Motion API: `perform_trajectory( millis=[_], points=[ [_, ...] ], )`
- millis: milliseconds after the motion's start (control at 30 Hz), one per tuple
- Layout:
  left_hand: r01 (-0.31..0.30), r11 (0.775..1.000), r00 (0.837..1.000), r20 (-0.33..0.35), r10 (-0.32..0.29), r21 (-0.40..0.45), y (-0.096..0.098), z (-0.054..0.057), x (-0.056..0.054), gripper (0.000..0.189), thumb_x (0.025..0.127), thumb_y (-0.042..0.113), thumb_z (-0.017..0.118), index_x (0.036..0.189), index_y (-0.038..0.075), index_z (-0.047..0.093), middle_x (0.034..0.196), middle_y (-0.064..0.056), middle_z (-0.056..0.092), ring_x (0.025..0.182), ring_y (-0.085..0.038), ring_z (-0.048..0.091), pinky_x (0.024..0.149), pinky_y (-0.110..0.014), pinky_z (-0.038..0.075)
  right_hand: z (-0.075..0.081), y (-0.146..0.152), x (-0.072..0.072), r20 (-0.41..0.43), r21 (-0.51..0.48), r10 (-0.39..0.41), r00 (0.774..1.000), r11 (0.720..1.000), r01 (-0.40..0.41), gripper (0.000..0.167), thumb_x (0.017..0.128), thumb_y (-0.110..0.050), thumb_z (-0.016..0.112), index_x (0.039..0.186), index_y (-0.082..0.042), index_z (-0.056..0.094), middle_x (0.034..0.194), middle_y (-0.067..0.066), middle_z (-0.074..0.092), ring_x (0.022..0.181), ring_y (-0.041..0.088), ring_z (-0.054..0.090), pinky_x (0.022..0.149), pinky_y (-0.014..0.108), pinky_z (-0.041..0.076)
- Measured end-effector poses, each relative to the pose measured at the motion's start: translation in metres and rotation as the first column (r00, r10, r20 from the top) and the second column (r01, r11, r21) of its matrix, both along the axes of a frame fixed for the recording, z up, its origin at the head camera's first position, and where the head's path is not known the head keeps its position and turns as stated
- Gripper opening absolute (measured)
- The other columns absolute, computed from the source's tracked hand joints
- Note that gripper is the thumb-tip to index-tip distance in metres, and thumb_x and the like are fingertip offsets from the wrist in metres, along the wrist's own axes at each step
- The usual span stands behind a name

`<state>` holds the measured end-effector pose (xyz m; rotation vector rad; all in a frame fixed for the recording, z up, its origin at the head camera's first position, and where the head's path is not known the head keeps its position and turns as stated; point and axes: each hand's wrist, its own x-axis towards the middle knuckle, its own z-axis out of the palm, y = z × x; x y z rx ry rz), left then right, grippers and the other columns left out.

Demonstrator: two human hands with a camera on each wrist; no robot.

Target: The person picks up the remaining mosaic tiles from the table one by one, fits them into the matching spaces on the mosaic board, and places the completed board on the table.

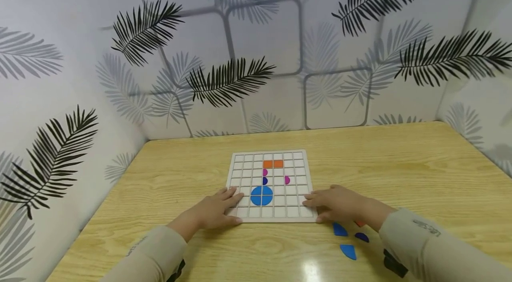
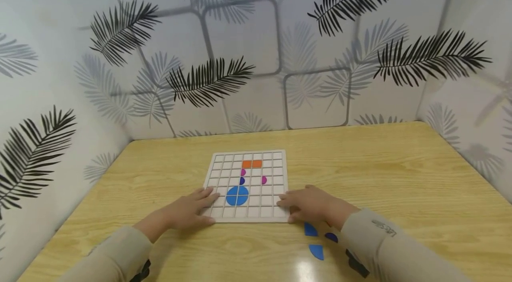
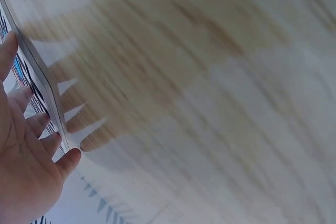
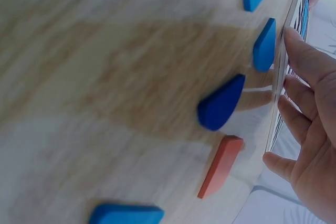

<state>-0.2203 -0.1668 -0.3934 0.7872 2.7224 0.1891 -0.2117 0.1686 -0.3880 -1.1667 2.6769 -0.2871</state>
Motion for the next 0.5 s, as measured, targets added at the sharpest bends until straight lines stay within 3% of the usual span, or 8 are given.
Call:
perform_trajectory(
  millis=[300,500],
  points=[
    [0.039,0.999,0.999,-0.018,-0.039,-0.014,0.008,0.001,0.001,0.067,0.082,0.054,0.044,0.137,0.019,0.027,0.142,-0.006,0.019,0.127,-0.032,0.014,0.092,-0.054,0.022,-0.001,0.014,0.002,0.022,-0.035,0.0,1.0,0.999,0.001,0.051,0.081,-0.036,0.057,0.124,-0.009,0.049,0.128,0.009,0.043,0.118,0.028,0.036,0.089,0.057,0.024],
    [0.026,1.0,1.0,-0.001,-0.026,-0.009,0.011,0.002,0.002,0.067,0.082,0.054,0.044,0.137,0.02,0.026,0.142,-0.005,0.017,0.127,-0.03,0.013,0.092,-0.056,0.021,-0.004,0.019,0.003,0.021,-0.058,0.008,1.0,0.998,-0.006,0.051,0.081,-0.038,0.055,0.123,-0.009,0.049,0.128,0.009,0.043,0.118,0.028,0.036,0.089,0.057,0.024]
  ],
)
